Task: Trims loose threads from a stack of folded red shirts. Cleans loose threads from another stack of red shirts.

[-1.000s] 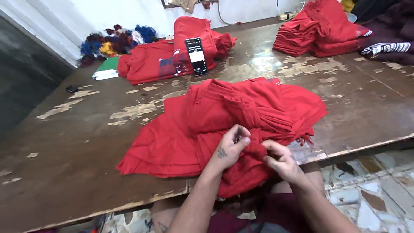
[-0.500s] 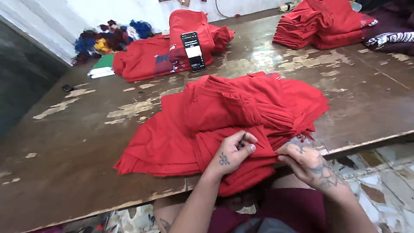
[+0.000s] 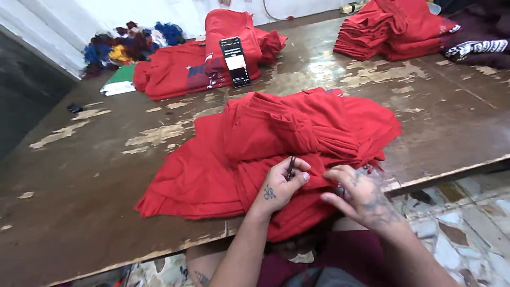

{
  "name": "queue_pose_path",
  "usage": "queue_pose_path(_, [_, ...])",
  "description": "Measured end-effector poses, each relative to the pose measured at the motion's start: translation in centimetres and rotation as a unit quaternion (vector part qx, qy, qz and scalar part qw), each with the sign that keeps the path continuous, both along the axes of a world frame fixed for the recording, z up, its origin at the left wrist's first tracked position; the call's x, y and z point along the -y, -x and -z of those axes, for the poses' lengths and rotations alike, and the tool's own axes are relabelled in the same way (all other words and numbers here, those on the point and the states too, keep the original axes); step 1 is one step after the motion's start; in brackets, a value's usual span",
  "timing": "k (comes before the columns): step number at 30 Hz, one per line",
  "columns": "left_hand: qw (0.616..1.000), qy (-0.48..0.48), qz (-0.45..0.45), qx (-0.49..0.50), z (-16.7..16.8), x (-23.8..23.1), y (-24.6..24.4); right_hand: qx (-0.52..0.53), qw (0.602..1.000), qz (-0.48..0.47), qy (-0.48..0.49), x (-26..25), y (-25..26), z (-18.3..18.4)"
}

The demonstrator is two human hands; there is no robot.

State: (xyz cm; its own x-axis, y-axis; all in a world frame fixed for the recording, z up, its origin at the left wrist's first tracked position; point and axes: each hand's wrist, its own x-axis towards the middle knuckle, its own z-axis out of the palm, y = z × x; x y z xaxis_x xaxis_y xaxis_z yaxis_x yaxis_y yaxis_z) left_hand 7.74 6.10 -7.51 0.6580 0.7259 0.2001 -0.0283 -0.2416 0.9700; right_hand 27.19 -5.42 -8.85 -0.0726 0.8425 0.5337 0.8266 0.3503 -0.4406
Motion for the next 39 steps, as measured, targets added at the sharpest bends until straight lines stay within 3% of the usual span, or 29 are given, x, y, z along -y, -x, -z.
queue_pose_path(2, [1.000,-0.022,0.018,-0.011,0.0,0.1,0.2,0.014,0.999,0.006,-0.044,-0.6,0.0,1.2])
queue_pose_path(6, [0.996,-0.070,0.035,-0.047,-0.1,0.5,0.5,0.003,1.000,-0.019,0.012,1.9,-2.6,0.3])
queue_pose_path(10, [0.998,-0.054,0.024,-0.029,0.1,0.3,0.2,0.011,1.000,-0.018,0.008,3.3,-4.6,-0.3])
queue_pose_path(16, [1.000,-0.021,0.005,-0.015,-0.1,0.3,0.0,-0.023,1.000,0.010,0.004,0.1,-0.1,0.5])
queue_pose_path(19, [0.997,-0.063,0.015,-0.049,-0.2,0.6,0.4,-0.007,1.000,0.012,-0.010,-0.5,0.0,1.9])
queue_pose_path(26, [0.982,-0.146,0.024,-0.118,0.1,1.0,0.9,0.016,1.000,-0.002,0.006,2.8,-2.6,1.2])
queue_pose_path(30, [0.904,-0.330,-0.009,-0.272,-1.3,1.9,0.8,-0.021,0.999,-0.011,-0.031,3.5,-1.9,1.4])
queue_pose_path(34, [0.840,-0.472,0.013,-0.267,-3.6,3.1,1.1,-0.063,0.996,-0.008,-0.058,3.8,-1.5,1.4])
queue_pose_path(39, [0.799,-0.542,0.034,-0.258,-4.0,4.2,0.3,-0.083,0.992,-0.005,-0.099,3.5,0.0,0.9])
